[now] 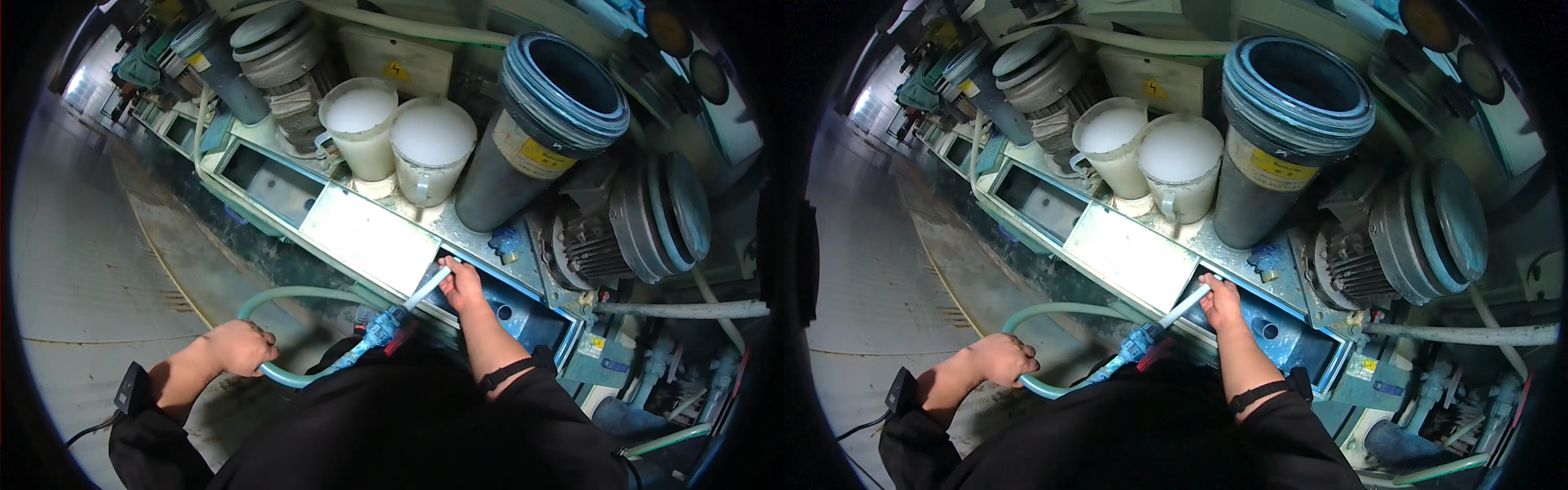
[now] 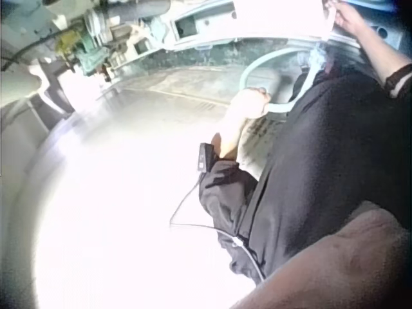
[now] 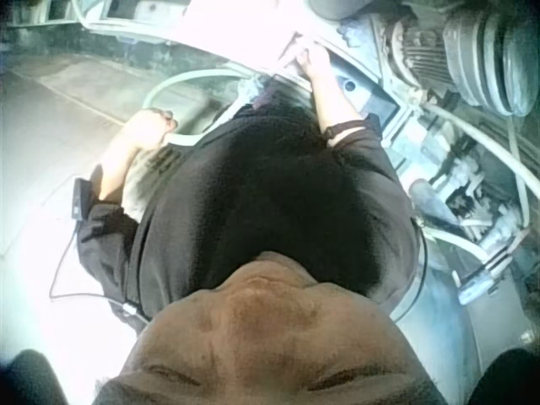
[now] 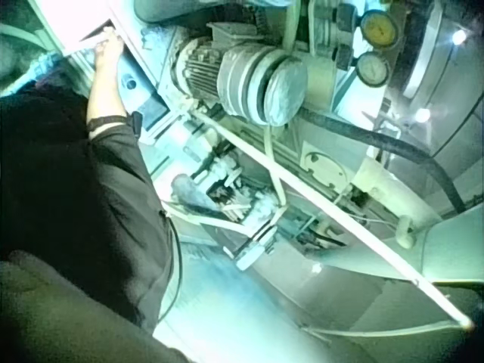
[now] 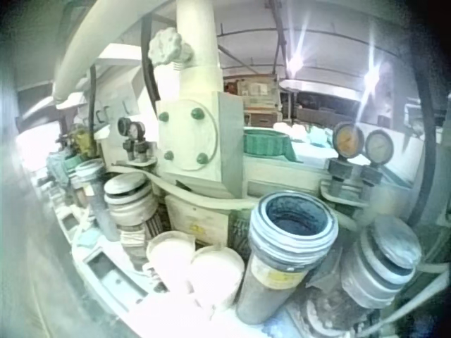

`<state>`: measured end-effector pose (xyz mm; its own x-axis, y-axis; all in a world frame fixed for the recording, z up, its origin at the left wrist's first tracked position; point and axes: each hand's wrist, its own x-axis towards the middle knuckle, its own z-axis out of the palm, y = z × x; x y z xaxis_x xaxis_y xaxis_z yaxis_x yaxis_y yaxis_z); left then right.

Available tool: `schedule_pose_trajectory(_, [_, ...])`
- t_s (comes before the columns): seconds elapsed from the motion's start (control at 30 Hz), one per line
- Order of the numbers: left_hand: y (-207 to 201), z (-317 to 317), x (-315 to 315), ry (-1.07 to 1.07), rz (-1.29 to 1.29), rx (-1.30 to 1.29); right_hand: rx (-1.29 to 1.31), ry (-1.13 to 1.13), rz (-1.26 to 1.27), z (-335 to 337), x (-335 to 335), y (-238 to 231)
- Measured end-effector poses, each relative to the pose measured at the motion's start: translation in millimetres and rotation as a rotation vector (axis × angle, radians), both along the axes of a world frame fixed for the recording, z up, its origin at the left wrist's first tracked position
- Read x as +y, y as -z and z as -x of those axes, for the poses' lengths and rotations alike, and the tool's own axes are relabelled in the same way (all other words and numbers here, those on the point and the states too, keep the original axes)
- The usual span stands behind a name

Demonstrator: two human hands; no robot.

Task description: Cleaning and filling a machine coolant tray using an industrial hose.

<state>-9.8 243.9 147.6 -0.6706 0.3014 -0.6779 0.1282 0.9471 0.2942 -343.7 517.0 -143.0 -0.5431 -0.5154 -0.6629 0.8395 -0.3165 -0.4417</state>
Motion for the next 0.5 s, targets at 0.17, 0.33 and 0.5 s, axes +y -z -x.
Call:
schedule_pose_trajectory(0.17, [20, 7, -4, -0.026, -0.060, 0.043, 0.004, 0.018, -0.140, 8, 30, -16])
schedule_pose_trajectory(0.33, [37, 29, -3, 0.023, -0.088, 0.051, 0.012, 0.084, -0.220, 12, 65, -27])
schedule_pose_trajectory(0.5, [47, 65, 13, 0.055, -0.151, 0.051, 0.010, 0.222, -0.307, 24, 109, -26])
